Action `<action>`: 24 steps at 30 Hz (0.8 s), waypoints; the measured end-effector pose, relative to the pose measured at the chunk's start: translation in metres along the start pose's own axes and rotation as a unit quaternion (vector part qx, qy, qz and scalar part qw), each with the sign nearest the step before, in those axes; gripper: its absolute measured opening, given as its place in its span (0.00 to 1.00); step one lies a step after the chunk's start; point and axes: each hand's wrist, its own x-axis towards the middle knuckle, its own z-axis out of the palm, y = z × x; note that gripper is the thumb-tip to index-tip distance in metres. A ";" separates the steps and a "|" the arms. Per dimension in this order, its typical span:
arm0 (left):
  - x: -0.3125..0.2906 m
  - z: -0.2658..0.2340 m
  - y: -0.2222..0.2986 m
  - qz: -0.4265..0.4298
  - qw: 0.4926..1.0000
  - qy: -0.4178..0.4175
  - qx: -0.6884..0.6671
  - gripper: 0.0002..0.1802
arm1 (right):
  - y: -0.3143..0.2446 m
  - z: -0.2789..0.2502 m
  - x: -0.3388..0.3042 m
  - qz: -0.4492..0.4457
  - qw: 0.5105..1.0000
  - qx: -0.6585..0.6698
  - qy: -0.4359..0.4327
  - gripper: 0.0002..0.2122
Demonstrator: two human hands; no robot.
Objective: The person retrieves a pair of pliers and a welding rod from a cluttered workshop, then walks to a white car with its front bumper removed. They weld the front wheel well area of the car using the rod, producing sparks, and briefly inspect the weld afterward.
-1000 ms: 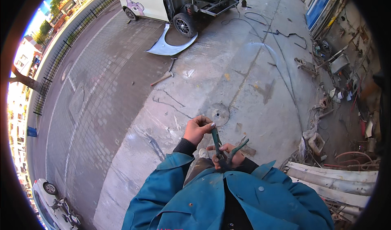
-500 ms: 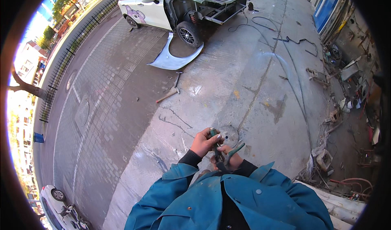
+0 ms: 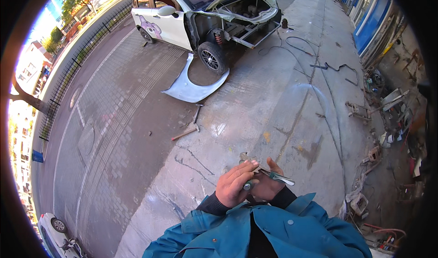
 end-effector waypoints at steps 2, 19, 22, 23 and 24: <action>0.005 -0.010 -0.030 0.016 0.999 -0.014 0.045 0.23 | -0.017 0.019 0.030 -0.012 0.996 0.053 -0.075 0.33; 0.085 -0.039 -0.209 -0.281 0.940 -0.169 -0.093 0.73 | -0.158 0.047 0.229 -0.210 0.850 -0.464 0.132 0.14; 0.117 -0.030 -0.248 -0.342 0.915 -0.204 -0.071 0.69 | -0.193 0.041 0.265 -0.219 0.818 -0.517 0.125 0.13; 0.129 -0.027 -0.260 -0.353 0.909 -0.212 -0.056 0.67 | -0.205 0.041 0.277 -0.220 0.803 -0.542 0.119 0.13; 0.143 -0.022 -0.274 -0.359 0.907 -0.217 -0.042 0.66 | -0.219 0.043 0.290 -0.222 0.780 -0.573 0.119 0.14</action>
